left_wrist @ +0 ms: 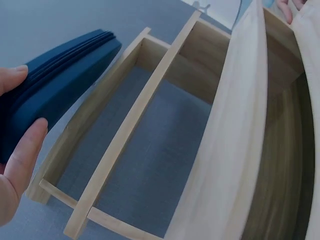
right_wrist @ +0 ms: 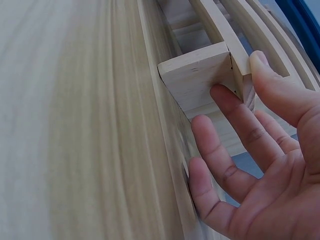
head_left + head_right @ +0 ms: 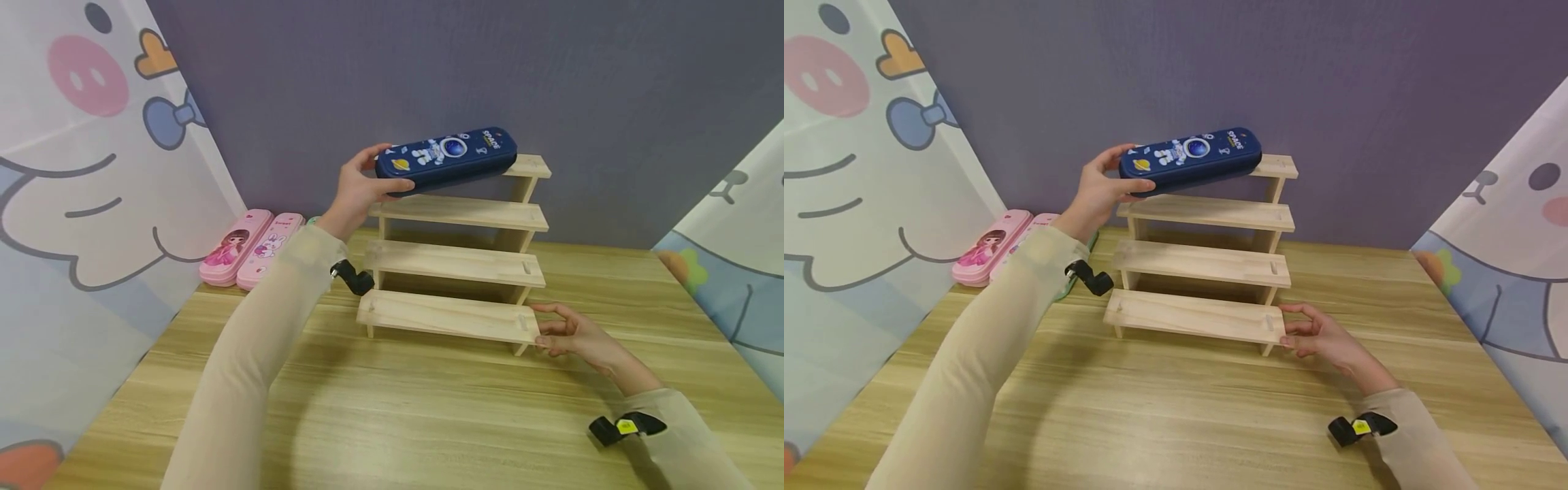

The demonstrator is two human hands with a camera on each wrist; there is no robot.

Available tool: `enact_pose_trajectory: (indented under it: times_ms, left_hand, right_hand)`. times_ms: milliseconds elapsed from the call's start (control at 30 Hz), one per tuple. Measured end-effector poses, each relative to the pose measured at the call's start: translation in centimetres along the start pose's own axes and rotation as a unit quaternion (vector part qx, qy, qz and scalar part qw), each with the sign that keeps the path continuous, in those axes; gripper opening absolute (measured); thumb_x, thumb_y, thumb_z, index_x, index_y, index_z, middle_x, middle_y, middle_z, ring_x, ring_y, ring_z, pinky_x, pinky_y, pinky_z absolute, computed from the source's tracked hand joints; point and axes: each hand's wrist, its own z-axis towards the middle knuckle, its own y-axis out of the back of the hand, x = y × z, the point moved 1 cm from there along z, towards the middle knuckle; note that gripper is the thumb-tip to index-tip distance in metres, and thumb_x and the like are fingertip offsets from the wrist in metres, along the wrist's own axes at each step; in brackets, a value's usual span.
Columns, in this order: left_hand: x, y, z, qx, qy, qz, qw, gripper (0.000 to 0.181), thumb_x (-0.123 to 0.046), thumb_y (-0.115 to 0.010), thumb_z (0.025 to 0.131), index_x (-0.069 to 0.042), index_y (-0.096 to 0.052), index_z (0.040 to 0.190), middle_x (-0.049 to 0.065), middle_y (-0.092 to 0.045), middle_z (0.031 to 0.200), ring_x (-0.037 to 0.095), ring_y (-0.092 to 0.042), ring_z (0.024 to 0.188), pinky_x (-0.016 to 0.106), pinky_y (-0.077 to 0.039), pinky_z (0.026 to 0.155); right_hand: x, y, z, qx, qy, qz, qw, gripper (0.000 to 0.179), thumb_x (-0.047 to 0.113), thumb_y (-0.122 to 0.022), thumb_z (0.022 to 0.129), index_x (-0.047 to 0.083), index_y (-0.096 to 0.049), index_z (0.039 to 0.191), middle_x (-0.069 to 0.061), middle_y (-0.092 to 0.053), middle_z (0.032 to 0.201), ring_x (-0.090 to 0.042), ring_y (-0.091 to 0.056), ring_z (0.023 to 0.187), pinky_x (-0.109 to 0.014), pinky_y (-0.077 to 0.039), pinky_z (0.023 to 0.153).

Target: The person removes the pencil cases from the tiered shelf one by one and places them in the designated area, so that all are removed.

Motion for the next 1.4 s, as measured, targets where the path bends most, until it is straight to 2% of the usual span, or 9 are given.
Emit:
enact_pose_trajectory:
  times_ms: [333,567,767,1000,1100,1400]
  left_hand:
    - [0.3,0.6,-1.7,-0.063,-0.019,0.023,0.9976,0.079,0.004,-0.088,0.069,-0.018,-0.057,0.138,0.008,-0.041,0.13,0.023,-0.05,0.119,0.032,-0.062,0.078]
    - [0.6,1.2,-2.9,-0.099,-0.031,-0.001,0.9947,0.079,0.005,-0.088,0.07,-0.016,-0.053,0.137,0.007,-0.037,0.13,0.025,-0.057,0.104,0.033,-0.062,0.075]
    - [0.7,1.9,-3.7,-0.132,-0.047,0.019,0.9899,0.08,0.001,-0.089,0.069,-0.014,-0.051,0.138,0.006,-0.037,0.124,0.022,-0.055,0.093,0.029,-0.061,0.067]
    - [1.2,3.0,-4.5,-0.158,-0.063,0.037,0.9848,0.077,-0.002,-0.09,0.07,-0.015,-0.052,0.136,0.004,-0.038,0.123,0.021,-0.053,0.101,0.028,-0.057,0.084]
    - [1.4,3.4,-4.9,-0.162,-0.073,0.028,0.9836,0.077,-0.001,-0.09,0.07,-0.013,-0.052,0.136,0.004,-0.038,0.123,0.021,-0.053,0.102,0.028,-0.055,0.088]
    - [1.7,5.0,-5.8,-0.195,-0.09,-0.024,0.9763,0.075,0.003,-0.088,0.07,-0.012,-0.05,0.133,0.003,-0.035,0.12,0.021,-0.054,0.103,0.026,-0.056,0.086]
  right_hand:
    - [-0.1,0.0,0.0,0.006,0.004,0.002,1.0,0.059,-0.005,-0.056,0.097,0.039,-0.049,0.136,0.01,-0.069,0.115,-0.017,-0.07,0.092,-0.03,-0.058,0.068]
    - [-0.1,0.0,0.0,0.005,-0.001,0.005,1.0,0.059,-0.005,-0.056,0.098,0.039,-0.049,0.135,0.01,-0.07,0.114,-0.017,-0.07,0.092,-0.029,-0.058,0.068]
    - [0.0,0.1,0.0,0.006,0.0,0.0,1.0,0.059,-0.005,-0.056,0.098,0.04,-0.048,0.136,0.01,-0.069,0.115,-0.017,-0.07,0.093,-0.03,-0.058,0.068]
    - [0.1,0.0,0.0,0.004,-0.004,0.002,1.0,0.059,-0.005,-0.057,0.098,0.04,-0.049,0.135,0.01,-0.069,0.114,-0.017,-0.07,0.093,-0.03,-0.057,0.069]
    - [0.1,0.0,0.0,0.003,-0.005,0.001,1.0,0.059,-0.004,-0.057,0.098,0.041,-0.049,0.135,0.01,-0.069,0.114,-0.017,-0.07,0.093,-0.03,-0.057,0.069]
    - [0.1,0.0,0.0,0.0,-0.006,-0.003,1.0,0.058,-0.004,-0.057,0.098,0.041,-0.049,0.134,0.011,-0.07,0.114,-0.016,-0.07,0.092,-0.03,-0.058,0.068]
